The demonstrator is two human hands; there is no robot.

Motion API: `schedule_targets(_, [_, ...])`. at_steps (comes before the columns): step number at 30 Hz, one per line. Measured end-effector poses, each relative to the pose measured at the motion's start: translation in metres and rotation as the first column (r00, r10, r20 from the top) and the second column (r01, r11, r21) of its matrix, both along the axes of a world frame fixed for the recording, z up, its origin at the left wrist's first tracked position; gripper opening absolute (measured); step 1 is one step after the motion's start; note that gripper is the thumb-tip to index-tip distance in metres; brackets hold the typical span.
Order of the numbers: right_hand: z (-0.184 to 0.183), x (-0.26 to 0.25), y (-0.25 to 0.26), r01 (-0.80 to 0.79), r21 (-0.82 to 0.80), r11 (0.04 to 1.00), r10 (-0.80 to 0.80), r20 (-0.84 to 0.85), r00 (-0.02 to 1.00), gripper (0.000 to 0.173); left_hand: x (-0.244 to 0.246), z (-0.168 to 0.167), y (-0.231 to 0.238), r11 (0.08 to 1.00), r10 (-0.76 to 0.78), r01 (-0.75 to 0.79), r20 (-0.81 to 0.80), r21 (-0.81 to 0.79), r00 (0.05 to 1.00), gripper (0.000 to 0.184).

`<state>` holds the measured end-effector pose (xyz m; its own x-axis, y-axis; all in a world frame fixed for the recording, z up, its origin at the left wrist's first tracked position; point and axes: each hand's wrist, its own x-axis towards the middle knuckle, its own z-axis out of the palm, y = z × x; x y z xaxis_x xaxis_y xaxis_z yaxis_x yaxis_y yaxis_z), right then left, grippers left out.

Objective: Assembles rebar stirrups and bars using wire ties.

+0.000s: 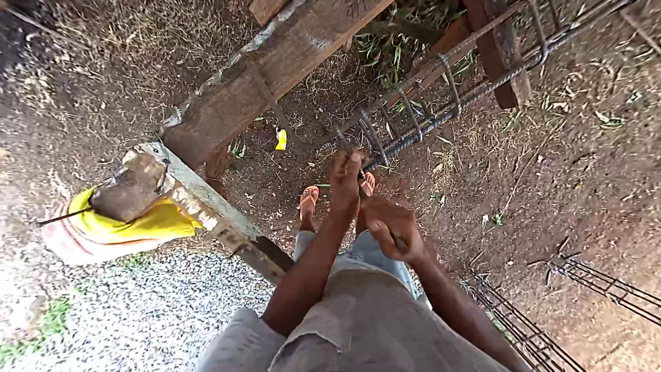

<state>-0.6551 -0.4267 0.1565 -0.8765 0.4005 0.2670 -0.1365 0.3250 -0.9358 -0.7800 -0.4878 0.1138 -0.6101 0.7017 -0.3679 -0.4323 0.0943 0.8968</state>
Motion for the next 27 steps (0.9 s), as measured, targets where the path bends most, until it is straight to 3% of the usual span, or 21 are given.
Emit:
schedule_targets(2, [-0.008, 0.016, -0.005, -0.010, -0.013, 1.000, 0.010, -0.044, 0.999, 0.046, -0.007, -0.011, 0.000, 0.997, -0.025, 0.024, 0.008, 0.073, 1.000, 0.025])
schedule_targets(4, [-0.001, 0.006, 0.000, -0.015, 0.016, 1.000, 0.016, -0.056, 0.998, 0.042, -0.013, -0.020, 0.013, 0.986, 0.047, -0.055, 0.051, 0.155, 0.998, 0.024])
schedule_targets(7, [0.010, -0.011, 0.009, 0.006, 0.054, 0.999, -0.005, -0.028, 1.000, 0.039, -0.010, -0.021, 0.030, 0.979, 0.070, -0.078, 0.050, 0.190, 0.996, 0.043])
schedule_targets(9, [0.010, -0.015, 0.006, 0.058, 0.040, 0.998, -0.057, -0.010, 0.998, 0.041, -0.003, -0.015, 0.026, 0.989, 0.039, -0.040, 0.006, 0.140, 0.999, 0.052])
schedule_targets(12, [0.009, -0.012, 0.001, 0.070, 0.006, 0.998, -0.070, -0.016, 0.997, 0.041, 0.003, -0.011, 0.015, 0.995, 0.014, -0.010, -0.036, 0.099, 0.999, 0.052])
schedule_targets(20, [0.015, -0.013, 0.005, 0.034, 0.030, 0.999, -0.035, 0.016, 0.999, 0.039, -0.005, -0.005, 0.015, 0.997, -0.073, 0.077, 0.116, -0.024, 0.991, 0.057])
schedule_targets(23, [0.042, -0.002, 0.030, -0.153, 0.005, 0.988, 0.143, 0.312, 0.939, 0.028, 0.001, 0.013, 0.020, 0.996, 0.019, -0.006, 0.144, -0.091, 0.989, 0.055])
schedule_targets(25, [0.067, 0.012, 0.069, -0.279, -0.020, 0.960, 0.243, 0.557, 0.795, 0.054, 0.000, 0.018, 0.023, 0.995, 0.064, -0.048, 0.194, -0.086, 0.979, 0.051])
schedule_targets(27, [0.086, 0.022, 0.118, -0.324, -0.032, 0.946, 0.270, 0.634, 0.725, 0.060, -0.002, 0.020, 0.028, 0.993, 0.083, -0.066, 0.198, -0.094, 0.977, 0.049])
